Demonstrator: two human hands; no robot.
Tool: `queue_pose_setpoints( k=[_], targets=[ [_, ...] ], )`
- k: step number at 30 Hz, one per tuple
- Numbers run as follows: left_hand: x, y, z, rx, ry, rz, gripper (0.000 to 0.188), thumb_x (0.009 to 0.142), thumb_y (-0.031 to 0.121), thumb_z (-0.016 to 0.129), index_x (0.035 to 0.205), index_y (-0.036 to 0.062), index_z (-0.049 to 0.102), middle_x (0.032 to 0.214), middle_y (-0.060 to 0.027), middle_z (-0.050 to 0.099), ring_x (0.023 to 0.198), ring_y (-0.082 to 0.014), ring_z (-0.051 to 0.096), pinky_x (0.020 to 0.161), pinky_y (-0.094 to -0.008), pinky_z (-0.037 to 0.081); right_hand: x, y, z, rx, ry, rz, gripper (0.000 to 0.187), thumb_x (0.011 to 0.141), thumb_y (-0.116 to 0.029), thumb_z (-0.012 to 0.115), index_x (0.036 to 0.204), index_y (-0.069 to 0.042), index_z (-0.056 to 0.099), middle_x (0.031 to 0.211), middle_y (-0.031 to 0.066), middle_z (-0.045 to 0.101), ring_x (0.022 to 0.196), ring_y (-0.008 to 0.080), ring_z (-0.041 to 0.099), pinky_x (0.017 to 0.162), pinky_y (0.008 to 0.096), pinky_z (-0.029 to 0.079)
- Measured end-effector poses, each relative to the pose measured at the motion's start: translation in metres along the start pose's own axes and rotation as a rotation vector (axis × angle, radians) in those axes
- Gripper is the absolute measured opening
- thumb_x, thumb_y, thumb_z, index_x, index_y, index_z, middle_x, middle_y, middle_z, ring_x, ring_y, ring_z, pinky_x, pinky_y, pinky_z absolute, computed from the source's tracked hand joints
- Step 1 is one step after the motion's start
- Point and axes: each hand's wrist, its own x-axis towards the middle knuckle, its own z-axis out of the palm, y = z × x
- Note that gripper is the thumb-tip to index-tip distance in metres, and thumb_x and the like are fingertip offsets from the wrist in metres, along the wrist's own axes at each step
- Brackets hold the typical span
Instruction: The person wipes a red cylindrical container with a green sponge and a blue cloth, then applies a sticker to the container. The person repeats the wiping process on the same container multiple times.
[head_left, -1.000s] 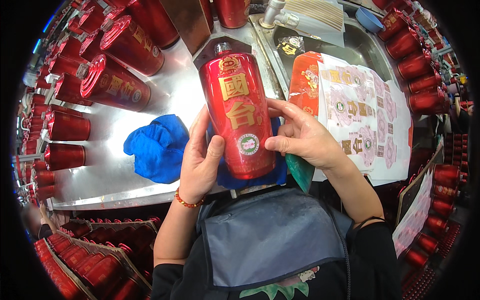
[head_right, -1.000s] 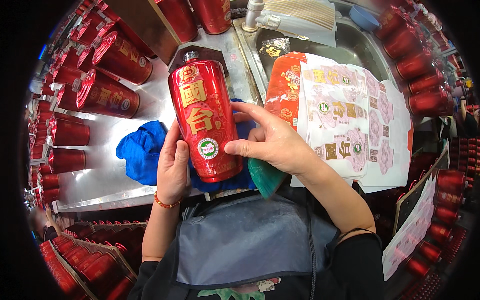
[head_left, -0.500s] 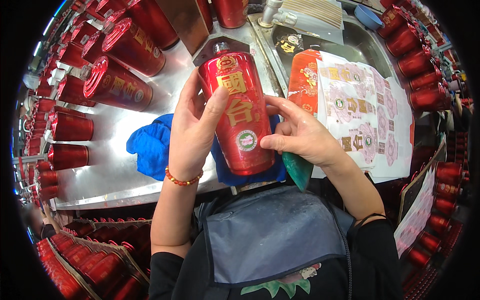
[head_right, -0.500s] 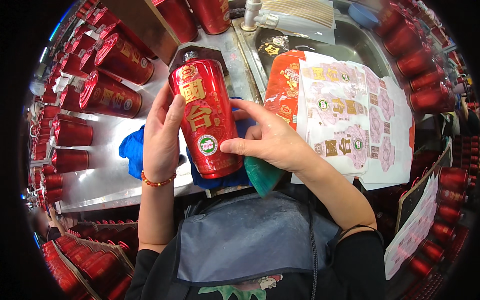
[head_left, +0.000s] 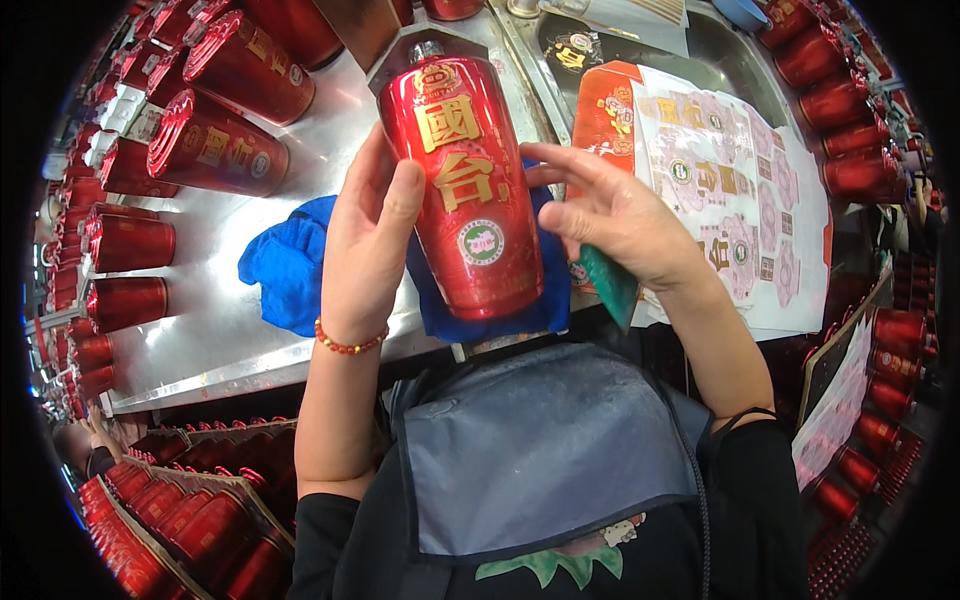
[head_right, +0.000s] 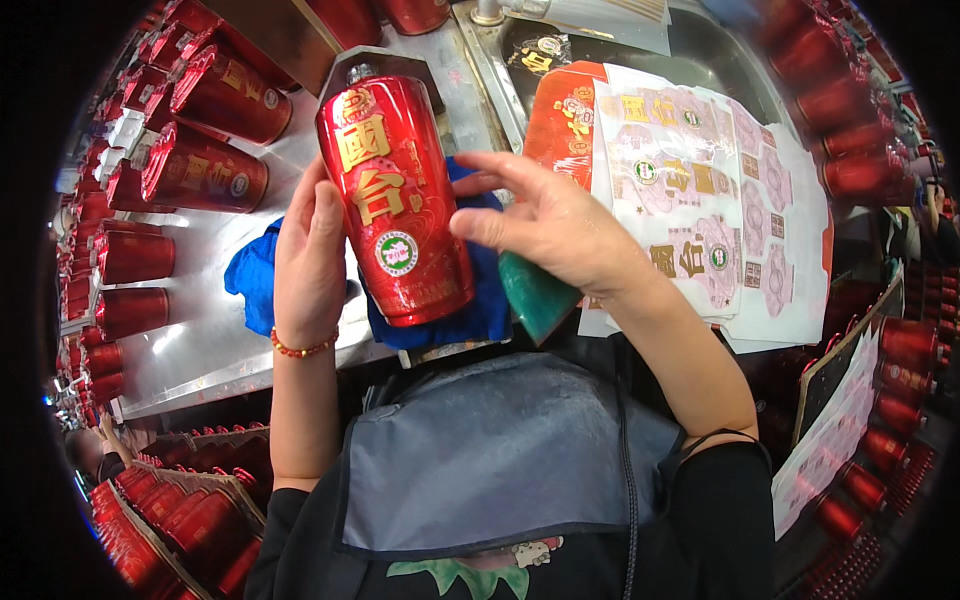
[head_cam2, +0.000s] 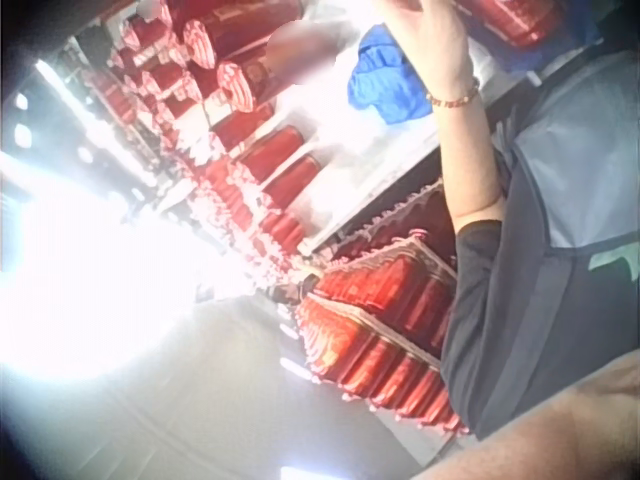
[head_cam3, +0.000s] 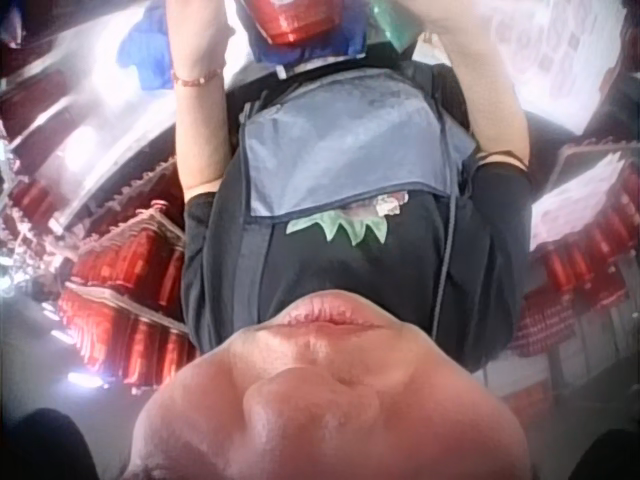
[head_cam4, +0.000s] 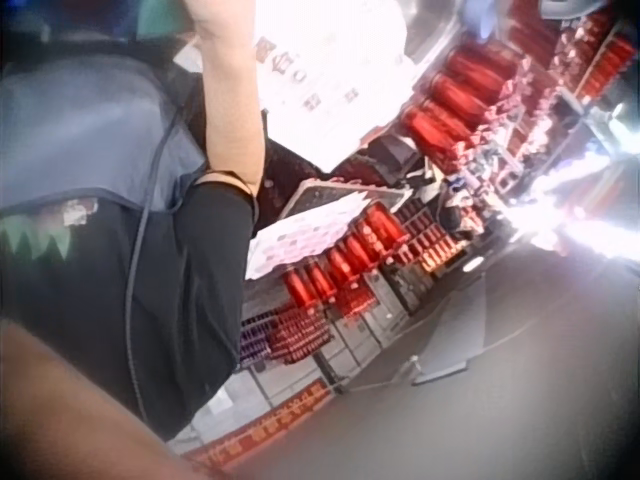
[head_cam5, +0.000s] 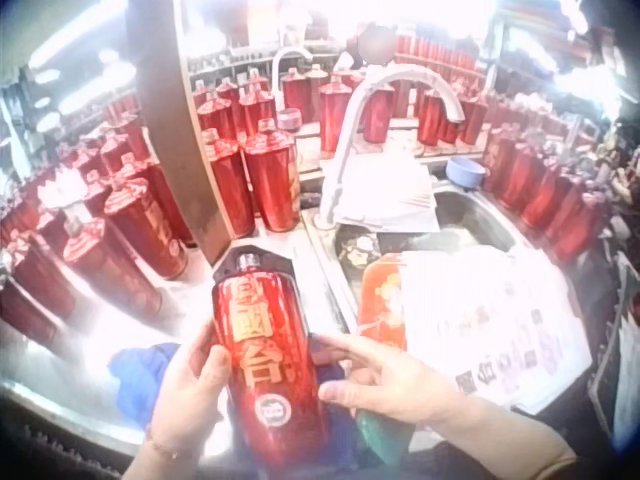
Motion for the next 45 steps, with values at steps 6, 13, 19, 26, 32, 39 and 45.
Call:
queue_pose_setpoints(
  k=[6, 13, 19, 26, 32, 39, 45],
  targets=[
    [-0.027, -0.01, 0.004, -0.007, -0.037, 0.041, 0.076, 0.1, 0.028, 0.067, 0.156, -0.0044, 0.028, 0.149, -0.0144, 0.049, 0.136, -0.0218, 0.049, 0.114, -0.0365, 0.039, -0.001, -0.001, -0.004, -0.097, 0.056, -0.055, 0.049, 0.106, -0.031, 0.056, 0.144, -0.001, 0.053, 0.119, 0.0091, 0.068, 0.074, 0.0032, 0.058, 0.071, 0.0184, 0.05],
    [-0.029, -0.009, 0.009, 0.014, -0.057, 0.033, 0.072, 0.098, 0.018, 0.069, 0.155, -0.0034, 0.03, 0.147, -0.0138, 0.05, 0.135, -0.0206, 0.049, 0.113, -0.0366, 0.04, -0.004, -0.001, 0.0, 0.152, 0.254, -0.131, 0.04, 0.109, -0.025, 0.05, 0.135, 0.003, 0.059, 0.116, 0.0096, 0.069, 0.096, 0.0071, 0.063, 0.089, 0.0227, 0.051],
    [-0.029, -0.011, 0.012, -0.005, -0.032, 0.05, 0.07, 0.098, 0.016, 0.068, 0.154, -0.0031, 0.031, 0.145, -0.0136, 0.052, 0.133, -0.0201, 0.051, 0.111, -0.0359, 0.042, -0.021, -0.011, 0.02, 0.079, 0.163, -0.225, 0.036, 0.091, -0.008, 0.074, 0.124, 0.002, 0.063, 0.108, 0.0067, 0.07, 0.101, 0.0119, 0.067, 0.09, 0.0255, 0.054],
    [-0.031, -0.011, 0.014, 0.043, -0.017, 0.058, 0.068, 0.097, 0.016, 0.069, 0.152, -0.0027, 0.035, 0.141, -0.0122, 0.055, 0.128, -0.0187, 0.055, 0.108, -0.0347, 0.044, -0.02, -0.018, -0.006, -0.08, 0.253, -0.264, 0.027, 0.089, -0.011, 0.077, 0.113, 0.0, 0.072, 0.094, 0.0057, 0.074, 0.079, 0.0103, 0.07, 0.07, 0.0233, 0.057],
    [-0.03, -0.016, 0.014, 0.08, 0.013, 0.092, 0.071, 0.096, 0.02, 0.072, 0.152, -0.0036, 0.036, 0.14, -0.0129, 0.055, 0.126, -0.0192, 0.055, 0.108, -0.0346, 0.045, -0.017, -0.019, -0.022, -0.222, 0.281, -0.211, 0.029, 0.09, -0.01, 0.076, 0.114, 0.003, 0.07, 0.097, 0.0065, 0.074, 0.086, 0.0112, 0.069, 0.077, 0.0238, 0.055],
    [-0.033, -0.034, -0.016, 0.35, -0.176, 0.185, 0.134, 0.063, 0.048, 0.093, 0.16, -0.0026, 0.014, 0.162, -0.0224, 0.026, 0.151, -0.0333, 0.027, 0.123, -0.0441, 0.024, -0.015, -0.041, -0.009, -0.742, 0.35, -0.572, 0.021, 0.084, -0.007, 0.081, 0.104, -0.003, 0.077, 0.087, 0.0041, 0.073, 0.083, 0.0098, 0.064, 0.071, 0.0262, 0.051],
    [-0.032, -0.023, 0.001, 0.763, -0.097, 0.473, 0.138, 0.06, 0.033, 0.098, 0.159, -0.006, 0.009, 0.157, -0.0289, 0.031, 0.147, -0.0419, 0.033, 0.12, -0.0471, 0.03, -0.06, -0.034, 0.038, -1.133, -0.035, -0.869, 0.034, 0.064, -0.001, 0.084, 0.096, -0.014, 0.08, 0.088, -0.0015, 0.068, 0.083, 0.0207, 0.054, 0.076, 0.0336, 0.043]
  ],
)
